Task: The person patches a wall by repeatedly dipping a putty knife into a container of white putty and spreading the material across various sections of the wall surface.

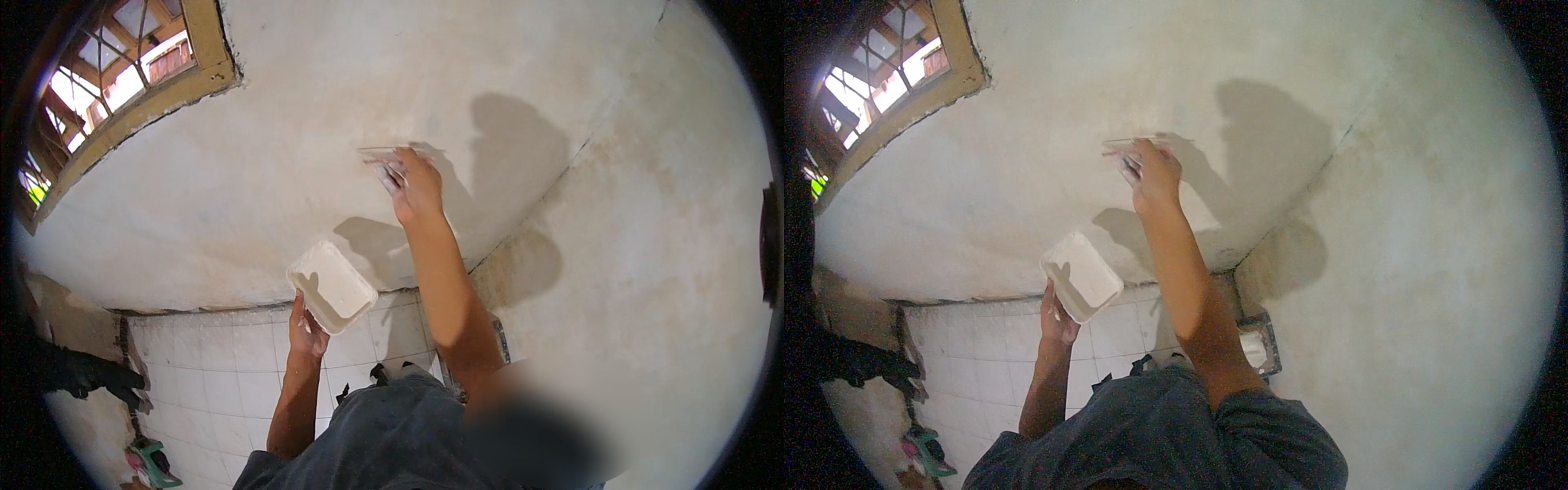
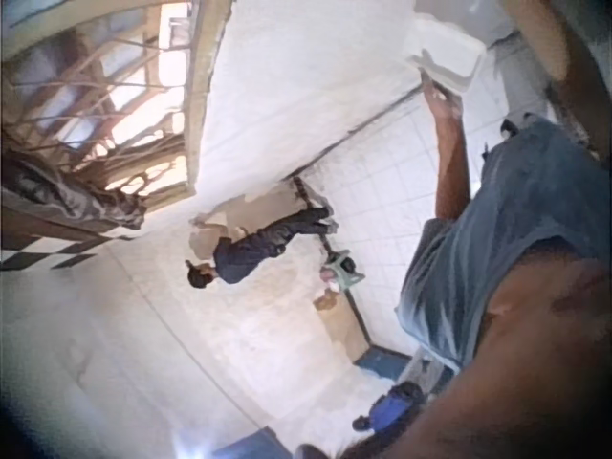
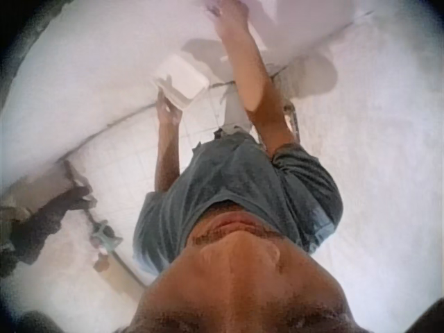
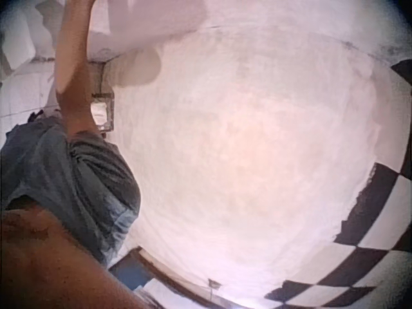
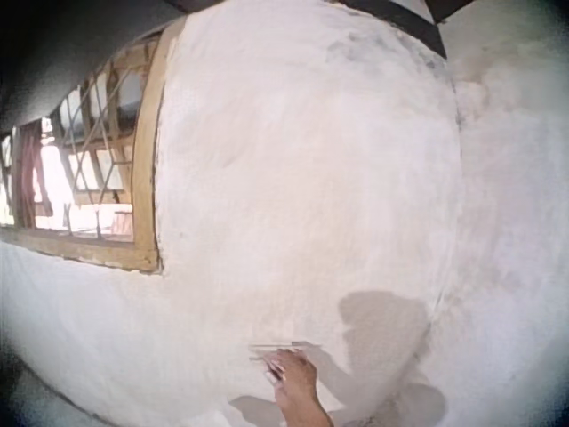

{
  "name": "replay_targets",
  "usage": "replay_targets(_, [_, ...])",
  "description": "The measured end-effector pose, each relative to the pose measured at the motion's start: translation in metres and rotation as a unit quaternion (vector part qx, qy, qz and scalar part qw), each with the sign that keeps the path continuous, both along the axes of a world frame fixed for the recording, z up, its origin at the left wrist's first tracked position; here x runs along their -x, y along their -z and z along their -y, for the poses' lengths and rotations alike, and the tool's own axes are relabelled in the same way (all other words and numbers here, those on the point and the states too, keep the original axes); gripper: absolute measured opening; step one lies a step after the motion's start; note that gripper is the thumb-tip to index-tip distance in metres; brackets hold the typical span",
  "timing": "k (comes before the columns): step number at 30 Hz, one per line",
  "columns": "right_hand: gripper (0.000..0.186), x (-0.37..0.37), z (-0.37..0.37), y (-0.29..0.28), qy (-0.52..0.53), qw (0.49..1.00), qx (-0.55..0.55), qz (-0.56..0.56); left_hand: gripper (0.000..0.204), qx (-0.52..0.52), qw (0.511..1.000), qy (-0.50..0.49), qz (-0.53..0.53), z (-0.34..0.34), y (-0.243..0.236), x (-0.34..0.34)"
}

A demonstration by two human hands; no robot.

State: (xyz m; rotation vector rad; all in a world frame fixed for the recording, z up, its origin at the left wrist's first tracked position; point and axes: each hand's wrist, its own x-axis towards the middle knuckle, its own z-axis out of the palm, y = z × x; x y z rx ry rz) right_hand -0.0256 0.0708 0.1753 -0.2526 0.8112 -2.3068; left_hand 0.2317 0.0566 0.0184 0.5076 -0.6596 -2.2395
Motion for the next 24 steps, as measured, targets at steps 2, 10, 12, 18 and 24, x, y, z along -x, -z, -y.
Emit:
replay_targets(2, [0.016,0.016,0.025,-0.012,-0.007,1.000,0.004,0.014,0.055,-0.002,1.000,-0.007,0.001,0.002,0.005,-0.004])
replay_targets(10, [0.015,0.029,0.029,-0.111,0.023,0.998,0.045,0.024,0.055,0.016,0.999,-0.030,-0.015,-0.002,0.001,-0.005])
replay_targets(12, [0.014,0.040,0.022,-0.124,0.027,0.995,0.091,0.008,0.054,0.018,0.999,-0.023,-0.024,-0.004,0.001,-0.002])
replay_targets(18, [0.020,0.033,-0.030,-0.140,0.042,0.972,0.189,-0.134,0.055,-0.003,0.999,-0.042,-0.011,-0.004,0.004,-0.003])
replay_targets(24, [0.032,0.020,-0.052,-0.048,0.032,0.981,0.093,-0.168,0.055,0.003,0.999,-0.037,0.005,-0.007,-0.003,0.004])
